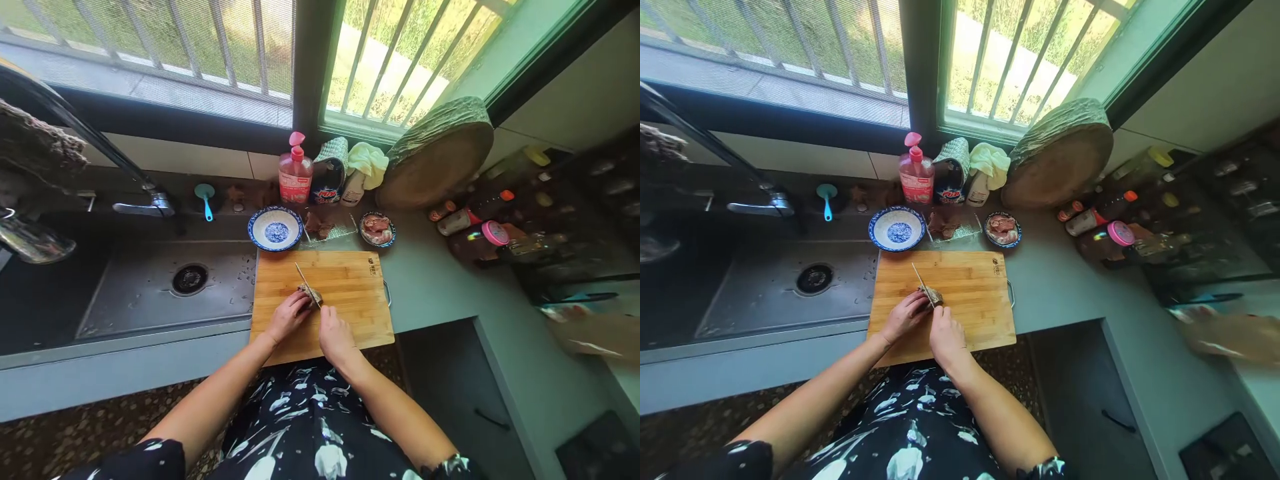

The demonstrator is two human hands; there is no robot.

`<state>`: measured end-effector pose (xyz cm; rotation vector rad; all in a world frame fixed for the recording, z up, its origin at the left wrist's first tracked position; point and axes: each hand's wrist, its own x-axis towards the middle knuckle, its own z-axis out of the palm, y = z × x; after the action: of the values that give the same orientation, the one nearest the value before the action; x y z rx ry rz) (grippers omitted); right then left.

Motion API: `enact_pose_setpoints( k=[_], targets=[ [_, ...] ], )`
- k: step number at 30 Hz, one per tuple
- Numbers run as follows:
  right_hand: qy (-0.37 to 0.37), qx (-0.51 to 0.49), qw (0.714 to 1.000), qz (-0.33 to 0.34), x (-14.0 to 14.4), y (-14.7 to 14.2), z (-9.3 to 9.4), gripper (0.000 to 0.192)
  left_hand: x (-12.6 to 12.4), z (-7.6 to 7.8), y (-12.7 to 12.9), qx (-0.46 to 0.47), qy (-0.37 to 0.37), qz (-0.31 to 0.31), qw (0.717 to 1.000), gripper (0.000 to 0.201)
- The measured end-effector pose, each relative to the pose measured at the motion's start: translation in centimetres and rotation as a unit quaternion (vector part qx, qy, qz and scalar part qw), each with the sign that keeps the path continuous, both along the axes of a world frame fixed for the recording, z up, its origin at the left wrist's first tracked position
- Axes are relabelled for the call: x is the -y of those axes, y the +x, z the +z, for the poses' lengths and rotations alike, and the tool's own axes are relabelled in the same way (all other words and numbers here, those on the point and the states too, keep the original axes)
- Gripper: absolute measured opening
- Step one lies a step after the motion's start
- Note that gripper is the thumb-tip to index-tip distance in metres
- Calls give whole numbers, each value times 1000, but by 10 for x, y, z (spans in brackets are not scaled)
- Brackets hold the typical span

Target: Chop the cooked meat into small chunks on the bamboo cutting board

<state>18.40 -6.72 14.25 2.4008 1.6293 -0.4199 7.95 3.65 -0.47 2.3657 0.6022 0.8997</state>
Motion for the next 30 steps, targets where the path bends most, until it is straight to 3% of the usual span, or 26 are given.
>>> enact_pose_setpoints(
  k=[5,15,22,26,30],
  targets=[
    [-8,-5,1000,5,-2,-1,4,27,0,-7,2,9,16,-1,1000,27],
    [-34,22,999,8,-14,-3,8,32,-2,4,1,4,21,1,1000,25],
    [-40,13,999,2,-14,-3,12,26,-1,4,3,0,29,11,1000,23],
    [-88,-18,996,-3,-3,2,17,24,-1,0,4,8,33,20,999,24],
    [-97,-15,995,-17,-10,-4,12,25,-1,0,4,13,27,18,999,24]
  ],
)
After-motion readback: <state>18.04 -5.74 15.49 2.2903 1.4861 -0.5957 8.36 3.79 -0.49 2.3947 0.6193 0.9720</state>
